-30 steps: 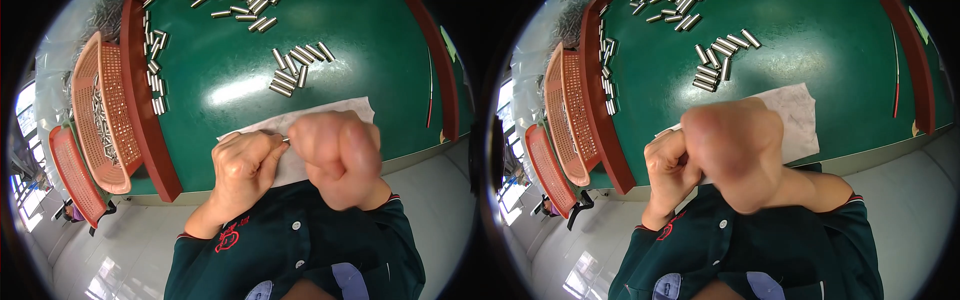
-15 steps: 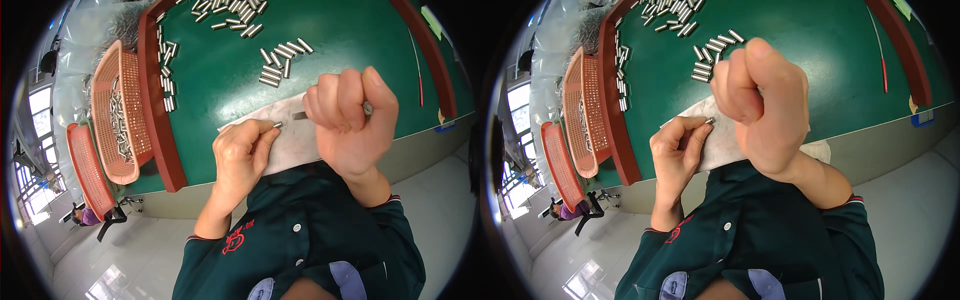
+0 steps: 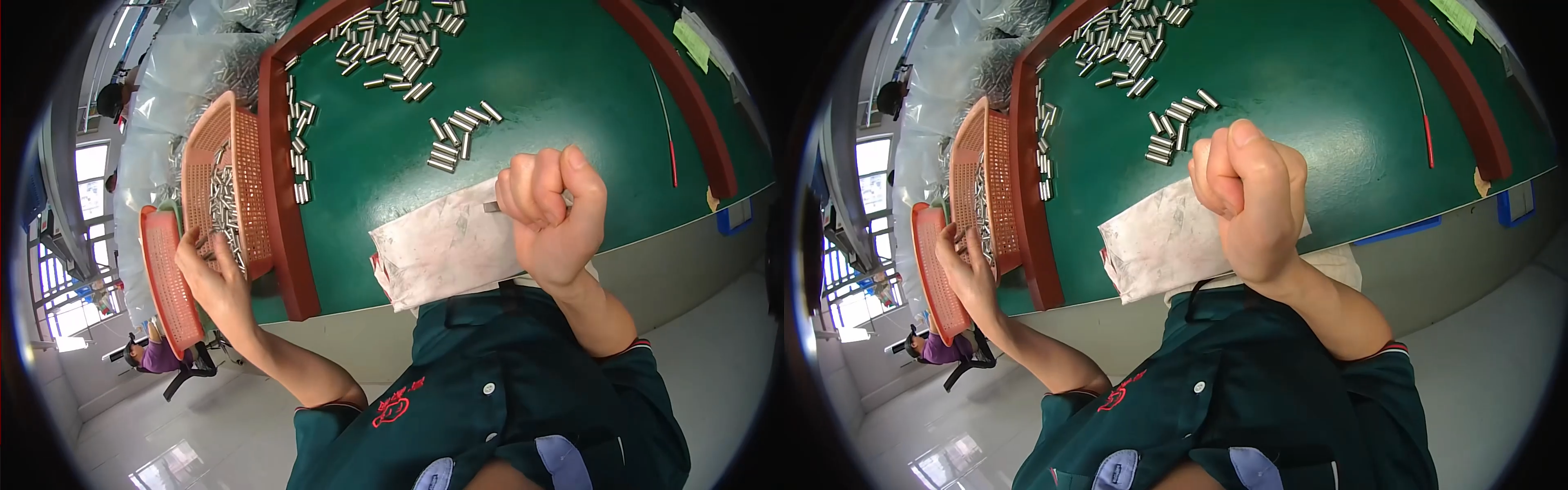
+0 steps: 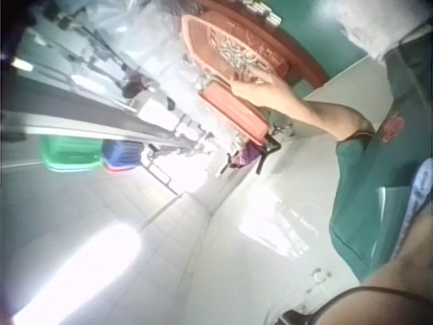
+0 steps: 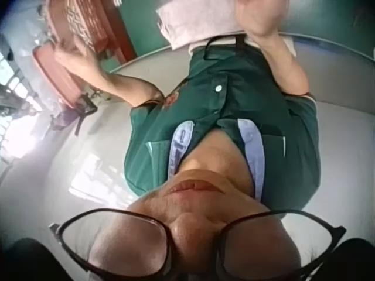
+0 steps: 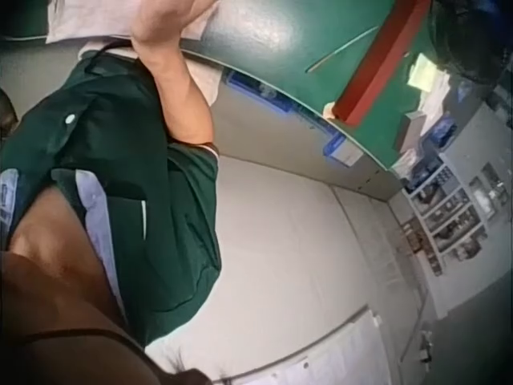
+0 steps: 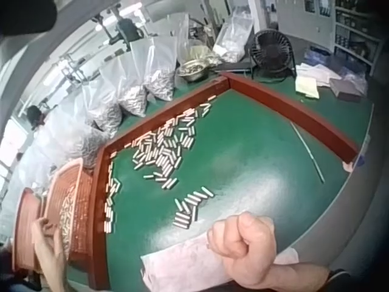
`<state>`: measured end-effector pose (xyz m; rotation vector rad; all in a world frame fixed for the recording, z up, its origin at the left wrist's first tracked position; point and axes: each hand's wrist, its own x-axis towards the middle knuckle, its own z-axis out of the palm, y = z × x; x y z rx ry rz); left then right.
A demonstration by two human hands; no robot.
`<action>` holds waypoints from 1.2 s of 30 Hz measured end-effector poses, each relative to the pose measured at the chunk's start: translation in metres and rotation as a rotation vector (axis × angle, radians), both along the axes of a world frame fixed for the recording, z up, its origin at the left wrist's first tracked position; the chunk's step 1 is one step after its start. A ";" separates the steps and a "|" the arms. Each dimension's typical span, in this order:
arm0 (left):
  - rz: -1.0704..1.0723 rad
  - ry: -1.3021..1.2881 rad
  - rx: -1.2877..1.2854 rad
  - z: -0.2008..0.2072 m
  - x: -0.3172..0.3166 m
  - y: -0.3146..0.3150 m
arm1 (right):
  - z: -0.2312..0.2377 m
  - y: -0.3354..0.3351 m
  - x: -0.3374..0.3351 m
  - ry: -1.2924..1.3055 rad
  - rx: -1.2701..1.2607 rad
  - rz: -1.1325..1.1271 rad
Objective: The recorder picks up small cylindrical metal components and uses a small tool to inspect or clean them at a factory workbench.
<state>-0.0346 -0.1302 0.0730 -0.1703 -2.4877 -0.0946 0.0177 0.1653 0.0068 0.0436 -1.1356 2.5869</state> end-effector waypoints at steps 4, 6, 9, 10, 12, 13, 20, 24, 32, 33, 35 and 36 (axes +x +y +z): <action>-0.123 0.042 0.075 -0.007 0.002 0.039 | -0.001 0.003 -0.001 -0.014 0.002 0.011; -0.241 -0.104 0.271 -0.017 0.005 0.080 | -0.003 0.004 -0.001 -0.012 -0.009 0.013; -0.452 -0.241 0.272 -0.035 0.003 0.119 | -0.003 0.003 0.000 0.003 -0.099 0.005; -0.497 -0.259 0.270 -0.042 0.001 0.133 | -0.005 0.005 0.000 -0.001 -0.096 0.001; -0.474 -0.325 0.259 -0.049 0.001 0.149 | -0.004 0.003 0.000 0.014 -0.105 0.008; -0.481 -0.339 0.216 -0.051 0.001 0.155 | -0.004 0.002 0.000 0.013 -0.105 0.008; -0.468 -0.407 0.184 -0.059 0.000 0.165 | -0.001 0.001 0.000 0.001 -0.113 -0.006; -0.577 -0.520 0.273 -0.044 0.011 0.155 | -0.004 0.002 -0.001 -0.028 -0.043 0.003; -0.744 -0.768 0.426 -0.048 0.026 0.142 | -0.004 0.003 -0.002 0.026 -0.187 0.010; -0.716 -0.743 0.421 -0.050 0.027 0.140 | -0.003 0.002 -0.003 0.039 -0.214 0.009; -0.687 -0.694 0.441 -0.057 0.029 0.139 | 0.003 0.000 -0.003 0.021 -0.195 0.043; -0.687 -0.694 0.444 -0.059 0.030 0.139 | 0.005 -0.002 -0.003 0.005 -0.178 0.077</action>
